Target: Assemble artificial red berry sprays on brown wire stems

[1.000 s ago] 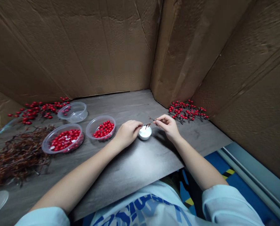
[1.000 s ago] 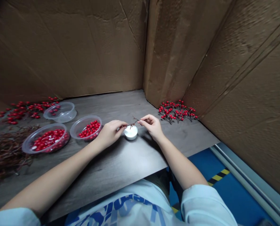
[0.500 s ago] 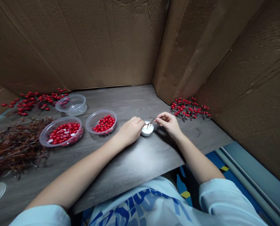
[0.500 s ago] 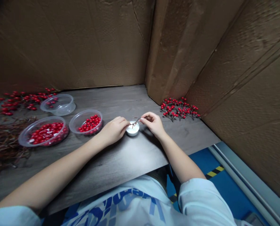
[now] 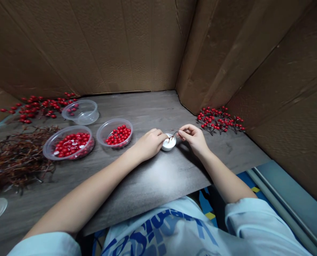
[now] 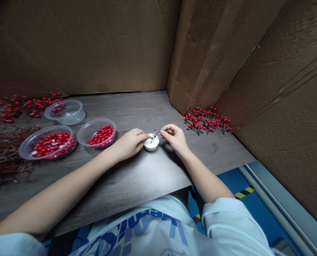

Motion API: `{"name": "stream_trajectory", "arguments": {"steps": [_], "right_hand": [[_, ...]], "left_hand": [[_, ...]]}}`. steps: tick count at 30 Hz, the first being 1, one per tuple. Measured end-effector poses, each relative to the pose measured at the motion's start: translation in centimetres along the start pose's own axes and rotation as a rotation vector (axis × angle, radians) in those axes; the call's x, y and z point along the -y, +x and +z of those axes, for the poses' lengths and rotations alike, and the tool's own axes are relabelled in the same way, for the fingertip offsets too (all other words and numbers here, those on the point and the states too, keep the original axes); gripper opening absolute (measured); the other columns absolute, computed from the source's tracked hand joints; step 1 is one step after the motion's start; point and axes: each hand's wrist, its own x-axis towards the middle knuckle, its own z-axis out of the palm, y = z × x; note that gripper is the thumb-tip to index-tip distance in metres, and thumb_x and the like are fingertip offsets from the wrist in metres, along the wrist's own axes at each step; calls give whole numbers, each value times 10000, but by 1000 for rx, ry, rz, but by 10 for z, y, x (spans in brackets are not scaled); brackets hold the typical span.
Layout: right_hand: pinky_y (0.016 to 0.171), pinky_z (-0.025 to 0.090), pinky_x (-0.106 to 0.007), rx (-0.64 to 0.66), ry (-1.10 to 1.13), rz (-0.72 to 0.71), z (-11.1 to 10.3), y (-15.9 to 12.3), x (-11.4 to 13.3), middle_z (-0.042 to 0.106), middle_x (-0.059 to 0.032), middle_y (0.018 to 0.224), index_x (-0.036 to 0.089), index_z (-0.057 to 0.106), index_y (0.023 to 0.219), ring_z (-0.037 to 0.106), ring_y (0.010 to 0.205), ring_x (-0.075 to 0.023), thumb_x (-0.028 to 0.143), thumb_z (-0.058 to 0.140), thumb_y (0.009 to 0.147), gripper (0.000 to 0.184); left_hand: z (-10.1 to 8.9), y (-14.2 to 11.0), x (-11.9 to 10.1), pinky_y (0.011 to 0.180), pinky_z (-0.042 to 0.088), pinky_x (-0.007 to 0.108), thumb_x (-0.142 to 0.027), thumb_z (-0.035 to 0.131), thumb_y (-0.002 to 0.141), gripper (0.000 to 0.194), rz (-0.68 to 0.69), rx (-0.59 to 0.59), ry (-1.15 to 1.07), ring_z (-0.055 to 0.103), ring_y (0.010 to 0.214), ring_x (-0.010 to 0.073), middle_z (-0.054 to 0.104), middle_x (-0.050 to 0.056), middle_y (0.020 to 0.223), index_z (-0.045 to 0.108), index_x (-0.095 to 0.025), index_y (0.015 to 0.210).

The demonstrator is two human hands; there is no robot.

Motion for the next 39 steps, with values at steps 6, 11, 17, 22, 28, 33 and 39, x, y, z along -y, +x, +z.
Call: {"name": "stream_trajectory", "arguments": {"steps": [6, 11, 17, 22, 28, 33, 39], "right_hand": [[484, 367, -218, 20, -28, -7, -1, 0, -2, 631, 1, 649, 188, 560, 717, 513, 545, -92, 333, 674, 653, 196], [481, 366, -217, 22, -33, -5, -1, 1, -5, 630, 2, 647, 186, 556, 723, 521, 545, -95, 343, 678, 643, 214], [496, 379, -218, 38, -8, 9, 0, 2, -6, 626, 3, 644, 188, 557, 716, 529, 557, -95, 337, 684, 636, 212], [490, 376, -216, 44, -28, 14, 0, 2, -7, 624, 1, 646, 185, 557, 717, 533, 564, -97, 342, 681, 640, 215], [489, 375, -213, 49, -17, 23, 1, 1, -5, 624, 5, 636, 182, 562, 709, 526, 552, -90, 328, 685, 637, 204], [488, 366, -206, 57, -12, 30, 0, 1, -6, 627, 3, 638, 172, 564, 720, 526, 556, -86, 317, 683, 640, 204], [480, 335, -191, 55, -5, 33, 1, 2, -5, 624, 3, 630, 155, 561, 721, 511, 547, -72, 294, 683, 638, 202]], "left_hand": [[0, 2, -1, 751, 449, 308, -136, 401, 831, 270, 2, 40, 29, 526, 798, 179, 584, 87, 828, 611, -157, 1000], [1, 4, -1, 744, 446, 304, -138, 393, 833, 275, 18, 48, 68, 515, 786, 174, 574, 83, 819, 622, -165, 983], [3, 4, 1, 743, 440, 298, -138, 403, 835, 260, 24, 69, 94, 507, 788, 181, 580, 88, 819, 635, -148, 953], [1, 4, 0, 749, 434, 295, -144, 394, 842, 261, 34, 97, 106, 500, 804, 181, 577, 85, 828, 633, -146, 948], [-2, 4, -2, 735, 422, 290, -162, 358, 863, 281, 58, 124, 143, 485, 816, 184, 570, 86, 845, 628, -144, 938], [-2, 3, -2, 734, 413, 287, -162, 338, 868, 296, 60, 134, 154, 470, 818, 184, 563, 83, 855, 622, -142, 950], [-3, 3, -2, 740, 409, 285, -141, 322, 865, 308, 51, 157, 152, 460, 819, 181, 559, 88, 860, 615, -128, 961]]}}
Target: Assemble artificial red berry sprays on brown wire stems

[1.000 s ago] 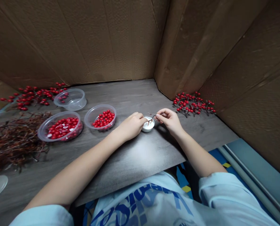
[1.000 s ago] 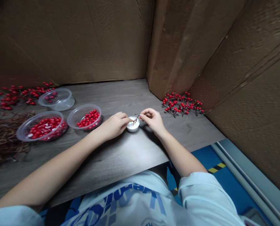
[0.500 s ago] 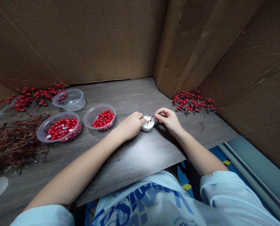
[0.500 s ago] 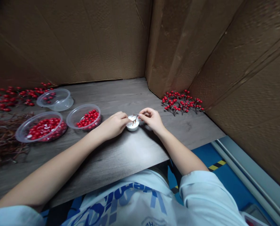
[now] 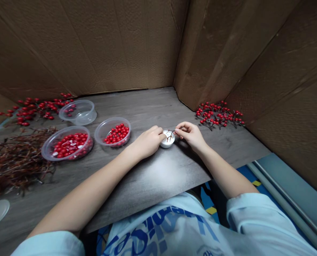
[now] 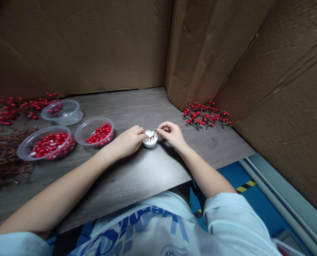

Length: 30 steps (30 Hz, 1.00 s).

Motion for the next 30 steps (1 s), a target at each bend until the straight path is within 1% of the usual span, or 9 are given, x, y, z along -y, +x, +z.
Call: {"name": "stream_trajectory", "arguments": {"steps": [12, 17, 20, 23, 26, 28, 30], "right_hand": [[475, 327, -190, 12, 3, 9, 0, 0, -1, 622, 5, 628, 149, 558, 730, 491, 522, -63, 297, 680, 638, 212], [478, 333, -187, -11, 42, 21, -1, 0, 0, 630, 3, 630, 155, 552, 729, 503, 528, -70, 303, 682, 636, 218], [464, 323, -180, -42, 70, 43, -2, -1, 3, 636, 4, 630, 157, 549, 724, 484, 503, -61, 300, 689, 628, 221], [458, 324, -175, -75, 106, 36, -1, -1, 5, 644, 2, 629, 157, 566, 759, 472, 486, -52, 300, 699, 621, 239], [474, 350, -175, -105, 142, 35, 0, -1, 5, 653, -7, 641, 160, 585, 808, 510, 518, -61, 320, 694, 634, 261], [480, 363, -175, -113, 147, 26, 0, -1, 5, 659, -14, 654, 159, 597, 807, 531, 540, -67, 327, 690, 644, 251], [482, 374, -177, -119, 138, -17, 0, -1, 5, 666, -17, 674, 163, 608, 797, 536, 544, -66, 319, 686, 657, 224]], "left_hand": [[-2, 0, -2, 711, 411, 289, -136, 337, 853, 292, -16, 15, 49, 464, 832, 193, 548, 89, 872, 609, -130, 959], [-4, -1, 1, 712, 413, 284, -128, 343, 851, 286, -21, -47, 40, 467, 836, 187, 549, 88, 879, 608, -145, 958], [-5, -1, 3, 724, 417, 284, -141, 352, 856, 279, -24, -88, 5, 470, 833, 181, 553, 84, 878, 602, -154, 977], [-7, -1, 4, 742, 422, 287, -149, 361, 857, 271, -21, -110, -30, 476, 833, 177, 561, 84, 872, 599, -149, 987], [-8, -1, 5, 760, 427, 291, -137, 370, 848, 271, -22, -130, -47, 485, 851, 180, 569, 88, 882, 596, -141, 997], [-9, -1, 6, 763, 431, 294, -133, 376, 842, 271, -23, -151, -52, 491, 850, 180, 574, 89, 883, 596, -140, 1000], [-11, -1, 7, 761, 433, 301, -141, 386, 837, 269, -34, -194, -54, 495, 848, 185, 579, 91, 893, 592, -139, 1010]]}}
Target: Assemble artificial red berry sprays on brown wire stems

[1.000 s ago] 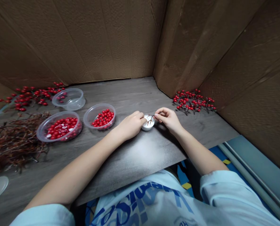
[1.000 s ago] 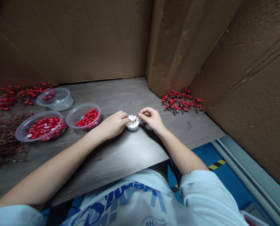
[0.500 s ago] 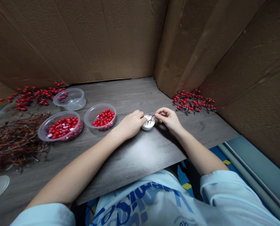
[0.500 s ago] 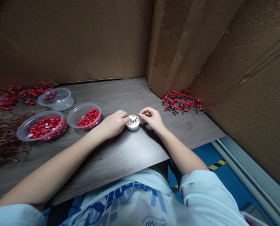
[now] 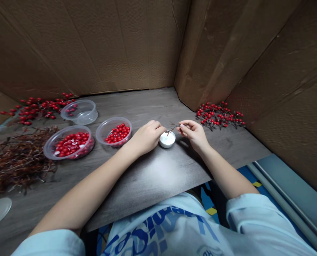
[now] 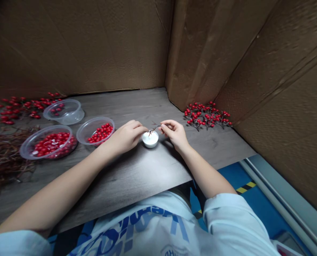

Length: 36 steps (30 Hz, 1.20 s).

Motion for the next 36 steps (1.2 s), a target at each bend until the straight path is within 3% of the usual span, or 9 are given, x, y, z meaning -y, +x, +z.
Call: {"name": "stream_trajectory", "arguments": {"steps": [6, 8, 10, 13, 17, 22, 26, 31, 36], "right_hand": [[523, 434, -207, -65, -83, -241, 2, -6, 3, 681, -18, 717, 183, 639, 795, 560, 576, -83, 274, 646, 714, 122], [544, 460, -227, -71, -138, -300, 5, -9, 3, 684, -22, 735, 187, 647, 807, 575, 590, -96, 265, 628, 731, 110], [579, 486, -254, -64, -229, -387, 7, -14, 3, 688, -32, 773, 192, 653, 822, 600, 629, -116, 252, 597, 758, 104], [678, 505, -303, -5, -463, -660, 10, -23, 2, 690, -51, 834, 197, 659, 862, 629, 740, -150, 189, 543, 790, 137], [710, 486, -310, 101, -826, -1110, 13, -30, 3, 681, -79, 942, 203, 631, 1003, 616, 860, -166, 126, 496, 800, 256], [656, 445, -293, 238, -1113, -1452, 25, -26, 17, 677, -63, 968, 224, 607, 1049, 591, 887, -165, 187, 468, 835, 258], [625, 424, -288, 311, -1184, -1623, 48, -15, 28, 671, -49, 979, 214, 614, 1018, 586, 839, -148, 181, 457, 836, 243], [588, 406, -291, 352, -1162, -1802, 81, -1, 27, 658, -68, 993, 157, 628, 965, 576, 830, -157, 181, 468, 830, 211], [594, 412, -290, 460, -1123, -1842, 111, 10, 24, 642, -105, 981, 108, 605, 989, 571, 852, -160, 170, 441, 850, 223]], "left_hand": [[-18, 0, -9, 765, 424, 296, -218, 436, 828, 235, -142, -239, -174, 534, 824, 174, 620, 83, 866, 616, -118, 941], [-25, -1, -17, 681, 421, 261, -259, 455, 821, 228, -262, -210, -330, 547, 700, 142, 641, 49, 771, 646, -136, 837], [-29, -1, -26, 591, 402, 234, -318, 475, 808, 256, -363, -75, -529, 539, 603, 122, 651, 25, 693, 666, -150, 774], [-33, -3, -35, 544, 395, 216, -379, 506, 779, 289, -488, 14, -808, 545, 582, 122, 658, 24, 658, 682, -153, 739], [-34, -10, -39, 478, 386, 197, -423, 568, 724, 305, -631, -58, -1061, 540, 562, 123, 643, 43, 635, 679, -141, 687], [-39, -27, -36, 443, 417, 187, -440, 595, 701, 312, -698, -97, -1147, 566, 618, 137, 640, 52, 691, 673, -144, 757], [-49, -39, -30, 439, 432, 174, -432, 636, 670, 302, -754, -248, -1115, 563, 627, 126, 640, 43, 721, 655, -144, 758], [-59, -52, -16, 424, 432, 172, -473, 641, 647, 353, -891, -359, -1113, 519, 534, 93, 584, 20, 617, 610, -122, 665], [-59, -68, -1, 469, 444, 170, -414, 700, 599, 341, -952, -538, -1198, 512, 507, 68, 549, -19, 579, 518, -130, 650]]}}
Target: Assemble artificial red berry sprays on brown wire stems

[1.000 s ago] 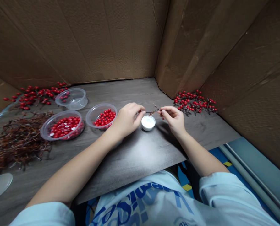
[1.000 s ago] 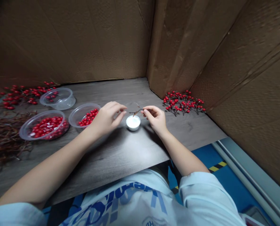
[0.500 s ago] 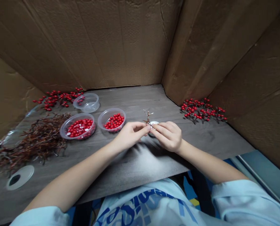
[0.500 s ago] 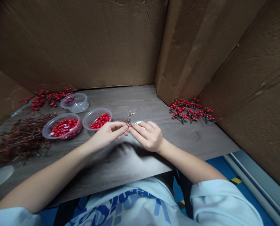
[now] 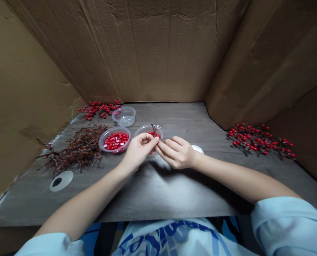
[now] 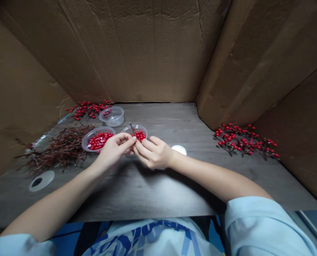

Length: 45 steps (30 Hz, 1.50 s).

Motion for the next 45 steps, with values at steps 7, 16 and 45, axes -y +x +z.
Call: {"name": "stream_trajectory", "arguments": {"steps": [7, 16, 45], "right_hand": [[660, 449, -304, -32, -7, -82, 23, 21, -8, 640, -102, 975, 94, 594, 994, 574, 842, -160, 159, 429, 860, 223], [764, 487, -286, -5, 139, -181, 40, 38, -11, 626, -108, 1034, 95, 571, 1039, 593, 871, -140, 146, 389, 871, 252], [585, 403, -243, 1051, 694, 333, 97, 79, -38, 682, -104, 865, 143, 669, 914, 617, 724, -187, 111, 508, 716, 257]], "left_hand": [[-18, 5, 3, 507, 465, 183, -325, 731, 556, 434, 42, -141, -205, 549, 521, 74, 583, -42, 610, 475, -169, 870], [-41, 9, 6, 484, 446, 149, -303, 728, 558, 408, 79, -284, -230, 540, 548, 60, 563, -36, 638, 543, -156, 890], [-58, 21, 29, 435, 460, 170, -355, 692, 614, 378, 117, -317, -190, 579, 561, 91, 574, -3, 739, 561, -160, 911]]}}
